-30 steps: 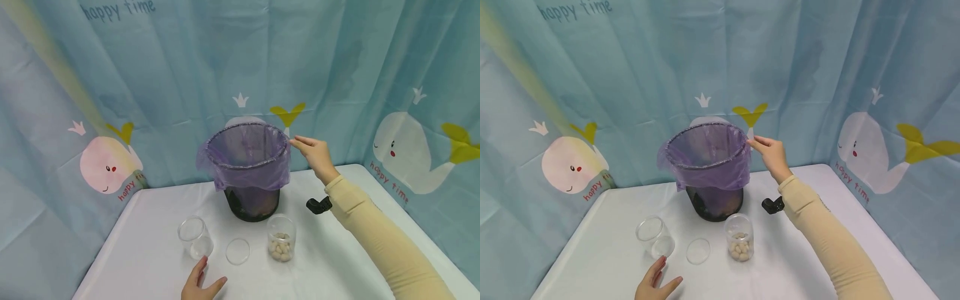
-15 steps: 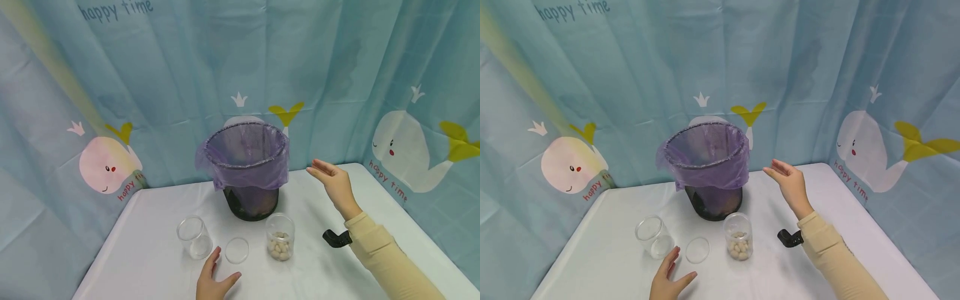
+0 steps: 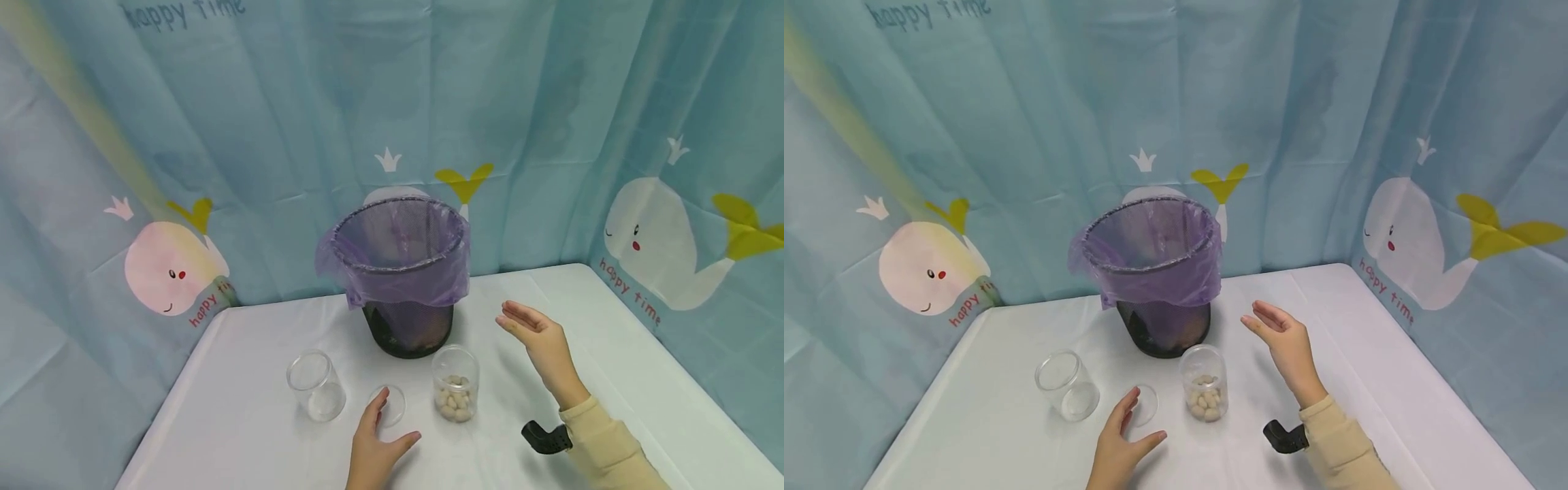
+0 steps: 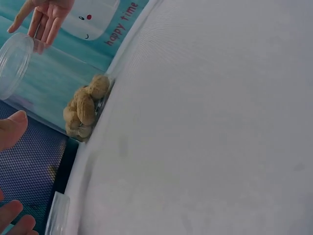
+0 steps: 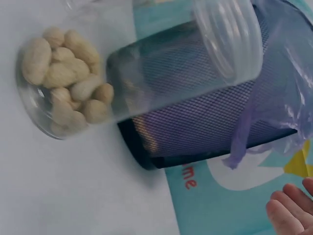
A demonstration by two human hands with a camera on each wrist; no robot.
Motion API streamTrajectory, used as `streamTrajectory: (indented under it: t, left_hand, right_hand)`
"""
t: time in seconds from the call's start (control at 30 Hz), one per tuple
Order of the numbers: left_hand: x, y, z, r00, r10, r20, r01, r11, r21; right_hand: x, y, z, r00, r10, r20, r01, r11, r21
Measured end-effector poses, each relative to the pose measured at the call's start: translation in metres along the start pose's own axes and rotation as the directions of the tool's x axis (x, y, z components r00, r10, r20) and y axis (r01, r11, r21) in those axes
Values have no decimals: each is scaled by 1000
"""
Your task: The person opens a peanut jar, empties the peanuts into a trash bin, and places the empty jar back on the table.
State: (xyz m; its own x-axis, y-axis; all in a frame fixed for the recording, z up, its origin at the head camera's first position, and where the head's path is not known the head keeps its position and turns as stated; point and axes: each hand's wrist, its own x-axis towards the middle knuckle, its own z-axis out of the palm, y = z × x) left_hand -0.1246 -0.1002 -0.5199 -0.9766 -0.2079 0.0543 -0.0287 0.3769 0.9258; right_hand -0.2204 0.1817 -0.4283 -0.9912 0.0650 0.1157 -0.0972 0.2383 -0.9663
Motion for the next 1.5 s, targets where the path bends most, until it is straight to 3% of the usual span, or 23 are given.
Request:
streamTrajectory:
  t: [0.4,0.73,1.03,1.27,1.5]
  left_hand:
    - [8,11,19,993,53,105,-49,998,-36]
    - [12,15,37,982,110,151,-108,994,-16]
    - [18,14,46,972,154,176,-149,988,-39]
    - [21,12,55,968,133,215,-124,991,-56]
    - [26,13,62,962,101,253,-74,990,-116]
  right_hand:
    - [-22,5,20,998,50,43,-51,998,31]
    - [-37,7,32,991,90,95,-93,995,33]
    - [-45,12,41,987,73,144,-81,995,51]
    - [-49,9,45,988,50,145,-61,996,71]
    - [-48,12,45,979,52,200,-73,992,102]
